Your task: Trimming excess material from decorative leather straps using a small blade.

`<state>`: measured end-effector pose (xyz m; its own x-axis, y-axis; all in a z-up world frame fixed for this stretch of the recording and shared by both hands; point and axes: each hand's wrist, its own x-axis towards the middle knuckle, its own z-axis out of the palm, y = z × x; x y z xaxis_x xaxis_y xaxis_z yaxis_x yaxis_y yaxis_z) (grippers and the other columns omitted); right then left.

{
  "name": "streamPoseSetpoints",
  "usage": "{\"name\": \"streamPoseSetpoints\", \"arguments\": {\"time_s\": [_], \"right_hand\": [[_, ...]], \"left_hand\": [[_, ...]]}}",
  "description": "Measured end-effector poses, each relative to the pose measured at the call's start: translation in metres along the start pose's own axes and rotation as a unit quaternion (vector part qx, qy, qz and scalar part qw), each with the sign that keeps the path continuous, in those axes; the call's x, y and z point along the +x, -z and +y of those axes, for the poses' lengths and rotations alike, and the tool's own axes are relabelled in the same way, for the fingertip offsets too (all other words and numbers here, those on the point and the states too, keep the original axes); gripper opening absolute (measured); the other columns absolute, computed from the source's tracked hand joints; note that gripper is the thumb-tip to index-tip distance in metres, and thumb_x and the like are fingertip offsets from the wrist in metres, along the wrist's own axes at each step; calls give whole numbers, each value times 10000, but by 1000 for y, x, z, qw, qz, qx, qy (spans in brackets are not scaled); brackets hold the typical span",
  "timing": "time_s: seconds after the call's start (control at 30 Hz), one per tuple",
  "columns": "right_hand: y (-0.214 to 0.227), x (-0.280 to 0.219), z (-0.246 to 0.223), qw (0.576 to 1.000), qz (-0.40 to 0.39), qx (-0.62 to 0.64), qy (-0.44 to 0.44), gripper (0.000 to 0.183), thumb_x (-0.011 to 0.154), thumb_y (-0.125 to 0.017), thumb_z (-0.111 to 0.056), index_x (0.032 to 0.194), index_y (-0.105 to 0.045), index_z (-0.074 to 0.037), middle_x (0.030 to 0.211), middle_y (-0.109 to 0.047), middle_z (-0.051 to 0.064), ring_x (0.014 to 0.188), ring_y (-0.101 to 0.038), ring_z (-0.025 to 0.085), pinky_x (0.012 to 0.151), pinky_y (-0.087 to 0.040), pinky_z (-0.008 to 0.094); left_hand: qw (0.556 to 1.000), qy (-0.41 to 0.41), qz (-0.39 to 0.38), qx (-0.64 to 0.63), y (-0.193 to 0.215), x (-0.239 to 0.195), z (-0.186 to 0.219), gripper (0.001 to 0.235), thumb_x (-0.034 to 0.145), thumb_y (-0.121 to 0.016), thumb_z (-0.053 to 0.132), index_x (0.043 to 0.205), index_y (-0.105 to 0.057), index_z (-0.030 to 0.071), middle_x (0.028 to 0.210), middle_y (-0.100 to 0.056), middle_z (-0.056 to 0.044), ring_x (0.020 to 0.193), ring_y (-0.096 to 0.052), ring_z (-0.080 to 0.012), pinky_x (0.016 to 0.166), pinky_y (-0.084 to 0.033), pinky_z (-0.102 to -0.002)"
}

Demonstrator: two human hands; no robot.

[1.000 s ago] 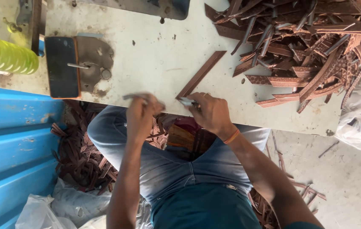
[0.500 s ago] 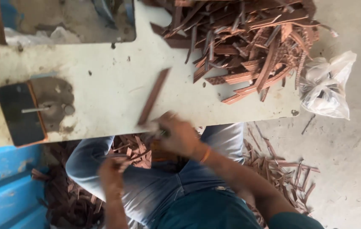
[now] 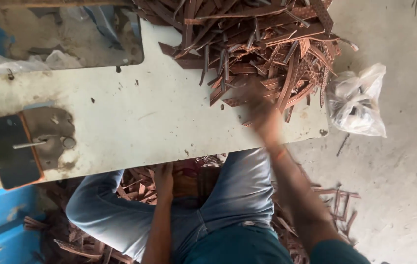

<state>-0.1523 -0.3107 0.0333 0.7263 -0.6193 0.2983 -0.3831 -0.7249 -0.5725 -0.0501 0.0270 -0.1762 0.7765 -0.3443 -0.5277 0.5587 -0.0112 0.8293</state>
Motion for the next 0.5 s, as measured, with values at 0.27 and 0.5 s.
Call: {"name": "streamPoseSetpoints", "arguments": {"time_s": [0.27,0.5], "right_hand": [[90,182,54,951,222,-161,145,325,782,-756,-16,1100,-739,-78,1020,-737,121,834,-726,276,740,-595,421],[110,106,-57,970,154,-94,165,143,988,-707,19,1104,-777,-25,889,-731,135,710,-662,235,636,-506,378]], "left_hand": [[997,66,12,26,2,19,-17,267,1044,-569,163,1222,-650,-18,1041,-711,-126,856,-733,-208,682,-627,-342],[965,-142,-4,222,-13,-28,22,230,1015,-613,161,1119,-682,-32,1016,-717,-129,791,-775,-215,670,-613,-351]]}}
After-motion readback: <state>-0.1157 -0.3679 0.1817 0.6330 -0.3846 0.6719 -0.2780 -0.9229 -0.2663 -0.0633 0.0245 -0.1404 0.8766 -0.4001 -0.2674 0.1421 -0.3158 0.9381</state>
